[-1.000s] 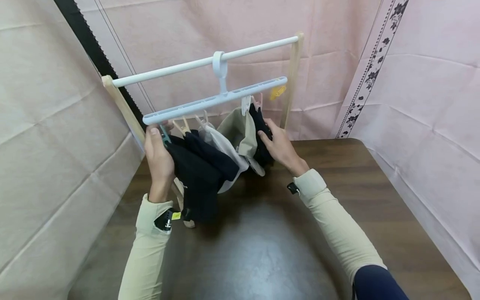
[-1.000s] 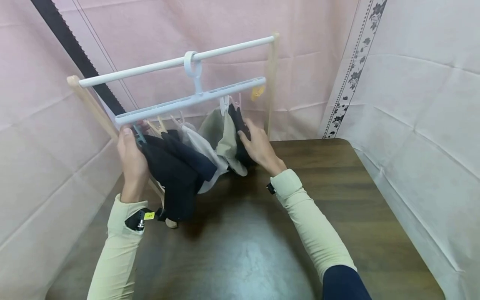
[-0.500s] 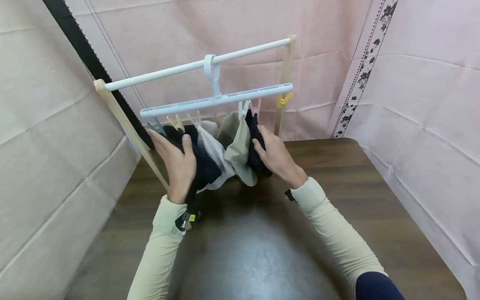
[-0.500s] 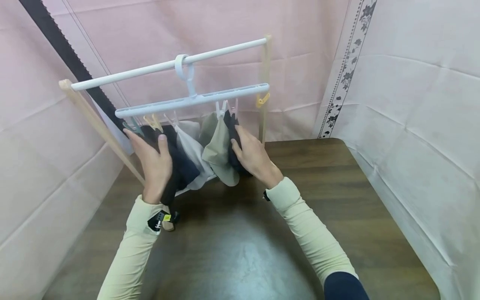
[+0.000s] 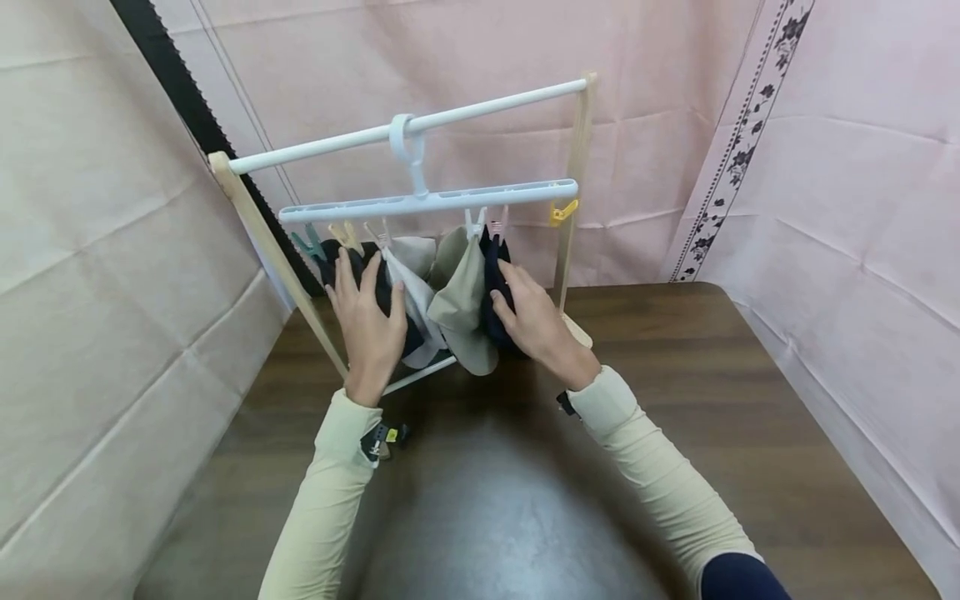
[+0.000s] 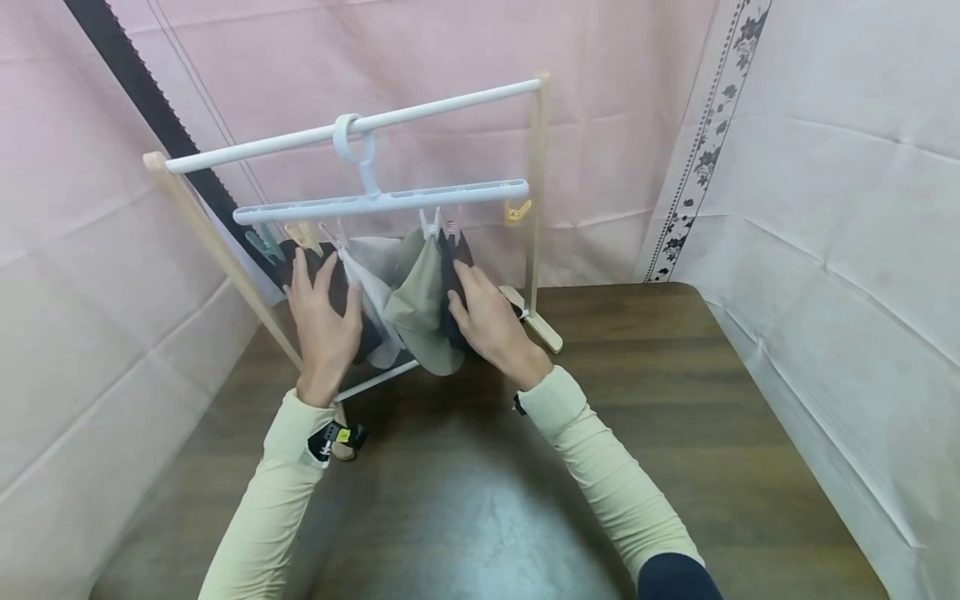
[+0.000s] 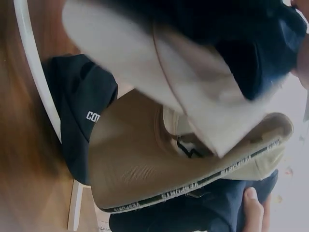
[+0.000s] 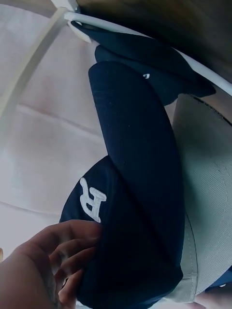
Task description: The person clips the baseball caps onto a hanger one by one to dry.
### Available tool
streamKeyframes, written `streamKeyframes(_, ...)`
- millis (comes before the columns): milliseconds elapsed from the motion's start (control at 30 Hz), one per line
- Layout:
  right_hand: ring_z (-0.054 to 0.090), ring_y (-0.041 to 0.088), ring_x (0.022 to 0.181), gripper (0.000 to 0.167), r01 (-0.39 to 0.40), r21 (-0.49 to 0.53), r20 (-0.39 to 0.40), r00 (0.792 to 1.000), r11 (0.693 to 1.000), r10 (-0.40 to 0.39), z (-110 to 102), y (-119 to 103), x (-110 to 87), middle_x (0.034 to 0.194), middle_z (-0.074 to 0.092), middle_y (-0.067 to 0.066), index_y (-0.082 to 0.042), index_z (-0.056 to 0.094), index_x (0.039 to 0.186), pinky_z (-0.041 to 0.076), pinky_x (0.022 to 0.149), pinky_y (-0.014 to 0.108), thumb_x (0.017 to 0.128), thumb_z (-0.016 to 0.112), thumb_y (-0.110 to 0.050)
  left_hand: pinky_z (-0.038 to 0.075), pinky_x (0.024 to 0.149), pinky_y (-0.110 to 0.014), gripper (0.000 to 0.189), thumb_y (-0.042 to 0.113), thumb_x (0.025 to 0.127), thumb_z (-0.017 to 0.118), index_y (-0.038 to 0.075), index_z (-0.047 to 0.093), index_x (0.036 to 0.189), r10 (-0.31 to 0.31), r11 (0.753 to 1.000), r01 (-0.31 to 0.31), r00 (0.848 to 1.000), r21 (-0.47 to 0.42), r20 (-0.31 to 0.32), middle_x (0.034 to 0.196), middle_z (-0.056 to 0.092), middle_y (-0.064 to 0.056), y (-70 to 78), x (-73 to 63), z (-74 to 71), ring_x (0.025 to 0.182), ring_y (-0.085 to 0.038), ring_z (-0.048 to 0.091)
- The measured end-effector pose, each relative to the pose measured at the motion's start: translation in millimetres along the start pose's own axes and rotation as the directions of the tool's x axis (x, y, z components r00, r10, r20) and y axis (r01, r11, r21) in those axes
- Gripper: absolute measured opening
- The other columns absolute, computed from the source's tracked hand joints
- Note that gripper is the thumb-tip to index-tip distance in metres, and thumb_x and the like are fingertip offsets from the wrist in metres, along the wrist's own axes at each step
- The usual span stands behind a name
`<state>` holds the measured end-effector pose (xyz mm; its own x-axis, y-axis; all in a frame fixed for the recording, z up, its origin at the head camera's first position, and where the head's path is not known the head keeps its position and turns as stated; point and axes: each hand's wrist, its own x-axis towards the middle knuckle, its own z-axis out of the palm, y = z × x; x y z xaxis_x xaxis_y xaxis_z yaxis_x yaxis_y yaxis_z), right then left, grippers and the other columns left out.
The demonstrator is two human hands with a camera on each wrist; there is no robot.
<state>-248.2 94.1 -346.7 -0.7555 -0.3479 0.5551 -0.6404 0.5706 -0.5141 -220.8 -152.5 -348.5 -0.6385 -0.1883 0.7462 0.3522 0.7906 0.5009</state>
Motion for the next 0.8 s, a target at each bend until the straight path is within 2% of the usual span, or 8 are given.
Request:
streamKeyframes(133,0.057,0.036,0.133,0.056,0.019,0.008,0.022,1.0,1.0,-0.019,7.9,-2.7,-2.2,0.148,0.053,0.024,0.004,0.038,0.159,0.047,0.112,0.05,0.11,0.055,-0.017,0.007,0.127,-0.064,0.048,0.015,0.104,0.067,0.007,0.057,0.15,-0.009,1.0,0.008,0.998,-0.011,-0.065,0.171,0.026,-0.021,1.8,-0.6,-0.9,0.16,-0.035,0.02)
streamKeyframes(233,0.053,0.033,0.136,0.06,0.005,0.032,0.046,0.999,0.999,-0.007,15.7,-4.7,-4.5,0.151,0.048,0.022,0.002,0.032,0.163,0.046,0.113,0.048,0.11,0.054,-0.017,0.016,0.128,-0.058,0.043,0.01,0.104,0.065,0.007,0.06,0.146,0.007,0.999,-0.011,0.995,-0.041,-0.1,0.168,0.032,-0.02,8.5,0.2,-0.8,0.159,-0.035,0.024)
streamKeyframes(333,0.047,0.032,0.141,0.065,-0.012,0.067,0.068,0.998,0.998,0.007,23.7,-7.5,-6.7,0.155,0.042,0.021,-0.002,0.024,0.166,0.042,0.115,0.047,0.111,0.053,-0.018,0.025,0.126,-0.054,0.035,0.01,0.103,0.066,0.004,0.066,0.138,0.036,0.996,-0.046,0.992,-0.082,-0.124,0.164,0.038,-0.021,18.9,0.9,-0.5,0.156,-0.035,0.029)
streamKeyframes(433,0.044,0.032,0.142,0.068,-0.01,0.103,0.072,0.997,0.995,0.003,30.3,-10.5,-8.5,0.158,0.038,0.021,-0.007,0.017,0.169,0.041,0.115,0.048,0.112,0.052,-0.02,0.027,0.125,-0.055,0.031,0.011,0.101,0.068,0.002,0.07,0.131,0.094,0.988,-0.109,0.987,-0.109,-0.133,0.16,0.043,-0.022,30.4,3.2,1.4,0.153,-0.036,0.035)
streamKeyframes(533,0.045,0.032,0.14,0.071,0.003,0.133,0.068,0.998,0.991,-0.012,35.5,-12.3,-10.1,0.16,0.036,0.02,-0.015,0.012,0.17,0.042,0.114,0.049,0.112,0.052,-0.022,0.033,0.122,-0.054,0.029,0.011,0.101,0.069,0.001,0.071,0.129,0.173,0.972,-0.188,0.978,-0.138,-0.115,0.153,0.051,-0.022,40.9,7.0,5.6,0.146,-0.035,0.044)
streamKeyframes(633,0.042,0.031,0.142,0.074,0.01,0.153,0.082,0.996,0.988,-0.023,40.8,-13.0,-12.0,0.163,0.032,0.018,-0.02,0.007,0.171,0.041,0.116,0.049,0.112,0.051,-0.026,0.043,0.114,-0.051,0.029,0.011,0.102,0.068,0.001,0.07,0.13,0.237,0.952,-0.248,0.968,-0.182,-0.081,0.144,0.058,-0.021,49.5,9.3,10.7,0.136,-0.034,0.052)
streamKeyframes(700,0.038,0.03,0.147,0.075,0.011,0.159,0.101,0.995,0.987,-0.027,44.5,-13.5,-13.4,0.167,0.027,0.017,-0.021,0.005,0.171,0.037,0.12,0.05,0.112,0.052,-0.028,0.047,0.109,-0.049,0.029,0.012,0.102,0.068,0.002,0.071,0.129,0.263,0.939,-0.271,0.963,-0.213,-0.063,0.137,0.061,-0.019,54.6,10.4,14.0,0.131,-0.033,0.056)
streamKeyframes(800,0.029,0.031,0.154,0.077,0.025,0.145,0.124,0.991,0.989,-0.044,49.8,-13.8,-15.6,0.17,0.022,0.016,-0.017,0.006,0.171,0.031,0.124,0.051,0.111,0.054,-0.029,0.047,0.109,-0.047,0.027,0.015,0.103,0.069,0.003,0.072,0.127,0.291,0.925,-0.291,0.956,-0.245,-0.04,0.13,0.065,-0.018,63.2,13.0,17.3,0.128,-0.033,0.057)
